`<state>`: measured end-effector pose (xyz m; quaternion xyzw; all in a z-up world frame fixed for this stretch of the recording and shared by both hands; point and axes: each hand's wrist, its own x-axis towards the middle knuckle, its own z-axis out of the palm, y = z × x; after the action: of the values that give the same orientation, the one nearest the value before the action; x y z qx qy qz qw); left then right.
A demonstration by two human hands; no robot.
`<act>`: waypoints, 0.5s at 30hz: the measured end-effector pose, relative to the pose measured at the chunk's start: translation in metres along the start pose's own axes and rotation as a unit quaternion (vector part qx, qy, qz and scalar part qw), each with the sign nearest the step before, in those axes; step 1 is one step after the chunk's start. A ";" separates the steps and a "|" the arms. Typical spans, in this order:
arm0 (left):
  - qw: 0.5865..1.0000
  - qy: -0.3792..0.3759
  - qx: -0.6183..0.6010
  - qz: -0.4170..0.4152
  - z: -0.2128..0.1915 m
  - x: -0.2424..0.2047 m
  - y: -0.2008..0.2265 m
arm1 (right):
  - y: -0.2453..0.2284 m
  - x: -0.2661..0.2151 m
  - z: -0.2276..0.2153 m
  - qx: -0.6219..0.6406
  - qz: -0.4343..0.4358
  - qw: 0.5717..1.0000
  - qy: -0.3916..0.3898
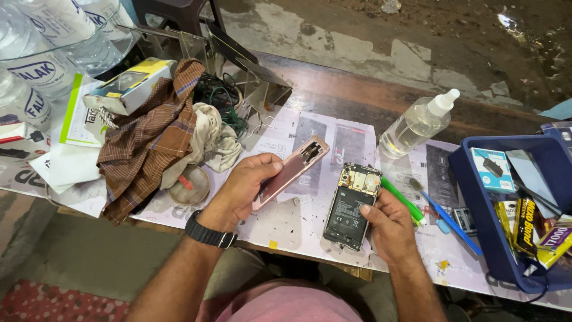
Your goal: The person assembles a smartphone by placing the battery into the chassis and attaching the back cover. They then handle a second phone, applying a protective film to its screen. Finally, they pick up and inspect a feature phone.
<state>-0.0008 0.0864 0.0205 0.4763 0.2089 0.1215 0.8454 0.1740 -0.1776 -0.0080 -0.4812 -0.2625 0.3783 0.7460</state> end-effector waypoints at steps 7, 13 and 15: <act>0.913 0.085 0.310 0.252 0.023 -0.022 0.010 | -0.001 -0.001 0.002 0.008 0.003 1.000 -0.003; 0.749 0.137 0.477 0.438 0.058 -0.056 0.033 | -0.001 -0.001 0.003 0.029 0.019 0.999 -0.002; 0.718 0.139 0.504 0.459 0.064 -0.062 0.038 | -0.001 -0.001 0.005 -0.052 0.014 0.998 0.025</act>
<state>-0.0254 0.0327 0.0969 0.8472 0.1099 0.4365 0.2823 0.1701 -0.1762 -0.0054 -0.5327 -0.2561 0.3624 0.7207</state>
